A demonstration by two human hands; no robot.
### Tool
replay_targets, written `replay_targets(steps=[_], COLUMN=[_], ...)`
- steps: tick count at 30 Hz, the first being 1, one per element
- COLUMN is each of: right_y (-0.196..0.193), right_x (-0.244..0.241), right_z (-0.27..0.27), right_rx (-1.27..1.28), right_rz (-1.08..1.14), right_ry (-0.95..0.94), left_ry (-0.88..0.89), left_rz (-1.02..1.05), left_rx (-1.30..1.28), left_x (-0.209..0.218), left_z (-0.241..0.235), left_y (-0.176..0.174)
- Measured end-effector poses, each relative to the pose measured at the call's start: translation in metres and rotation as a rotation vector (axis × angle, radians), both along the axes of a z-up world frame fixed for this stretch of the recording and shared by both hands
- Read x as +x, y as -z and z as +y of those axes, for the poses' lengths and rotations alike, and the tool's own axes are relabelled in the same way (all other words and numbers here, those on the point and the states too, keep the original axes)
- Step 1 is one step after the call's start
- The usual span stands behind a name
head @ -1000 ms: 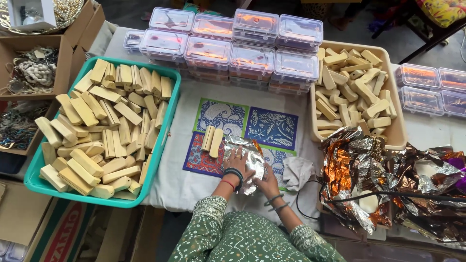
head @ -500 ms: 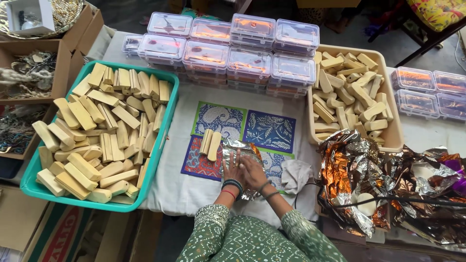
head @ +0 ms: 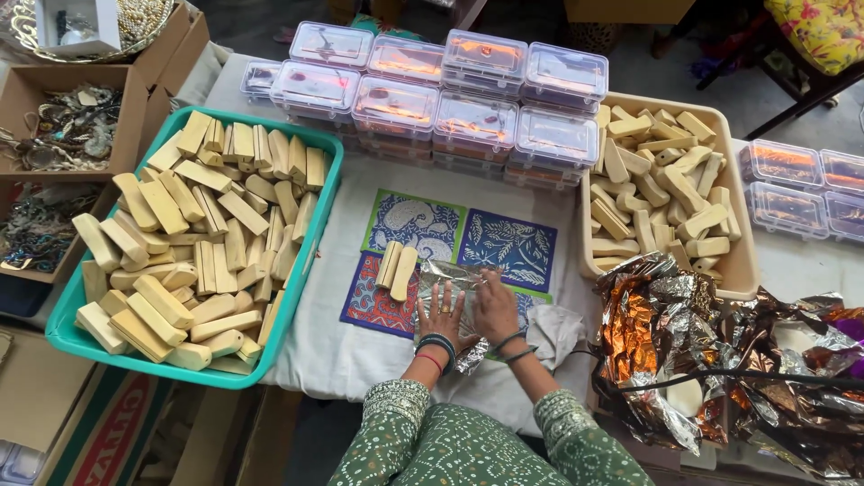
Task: The person picks up small wooden blocks from a tray and wipes them with a white cloth. They then wrap each block individually in a sheet of metallic foil, folding the edges to enclose the block. The wrapped items are placed on the table.
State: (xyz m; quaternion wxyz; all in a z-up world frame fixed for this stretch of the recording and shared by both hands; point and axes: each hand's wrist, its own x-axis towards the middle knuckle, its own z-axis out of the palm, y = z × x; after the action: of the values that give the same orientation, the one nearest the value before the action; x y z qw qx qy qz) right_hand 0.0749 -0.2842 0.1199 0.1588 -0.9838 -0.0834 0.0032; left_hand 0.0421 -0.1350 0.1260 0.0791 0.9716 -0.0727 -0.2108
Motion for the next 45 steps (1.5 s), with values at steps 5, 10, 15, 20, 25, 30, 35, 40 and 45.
replay_targets(steps=[5,10,15,20,25,30,35,40,45], right_y=[0.020,0.020,0.008,-0.003,-0.052,-0.026,-0.084,-0.055,-0.056], right_x=[0.001,0.031,0.055,0.055,0.044,0.059,0.057,0.054,0.035], right_z=[0.038,0.025,-0.009,0.021,0.112,0.133,0.132,0.094,0.055], right_rx=[0.198,0.060,-0.010,0.088,0.172,-0.041,-0.175,0.011,-0.017], right_rz=[-0.119,0.118,0.017,0.039,-0.108,-0.093,-0.004,-0.224,-0.098], right_ry=[-0.286,-0.363,-0.202,-0.009,-0.557,-0.610,-0.665,-0.587,-0.307], left_ry=[0.040,0.078,0.026,0.053,0.024,0.070,0.120,0.137,0.133], left_rz=[-0.142,0.062,-0.009,-0.011,-0.459,-0.183,0.100,0.168,0.127], left_rx=[0.102,0.126,0.004,0.025,0.254,0.196,0.125,0.092,0.105], left_x=[0.008,0.003,-0.003,-0.004,0.013,0.000,-0.014,-0.002,-0.003], left_z=[-0.005,0.000,0.005,0.003,-0.018,0.004,-0.007,0.008,0.008], left_y=[0.094,0.026,-0.008,0.021,0.209,0.093,0.062,-0.013,-0.020])
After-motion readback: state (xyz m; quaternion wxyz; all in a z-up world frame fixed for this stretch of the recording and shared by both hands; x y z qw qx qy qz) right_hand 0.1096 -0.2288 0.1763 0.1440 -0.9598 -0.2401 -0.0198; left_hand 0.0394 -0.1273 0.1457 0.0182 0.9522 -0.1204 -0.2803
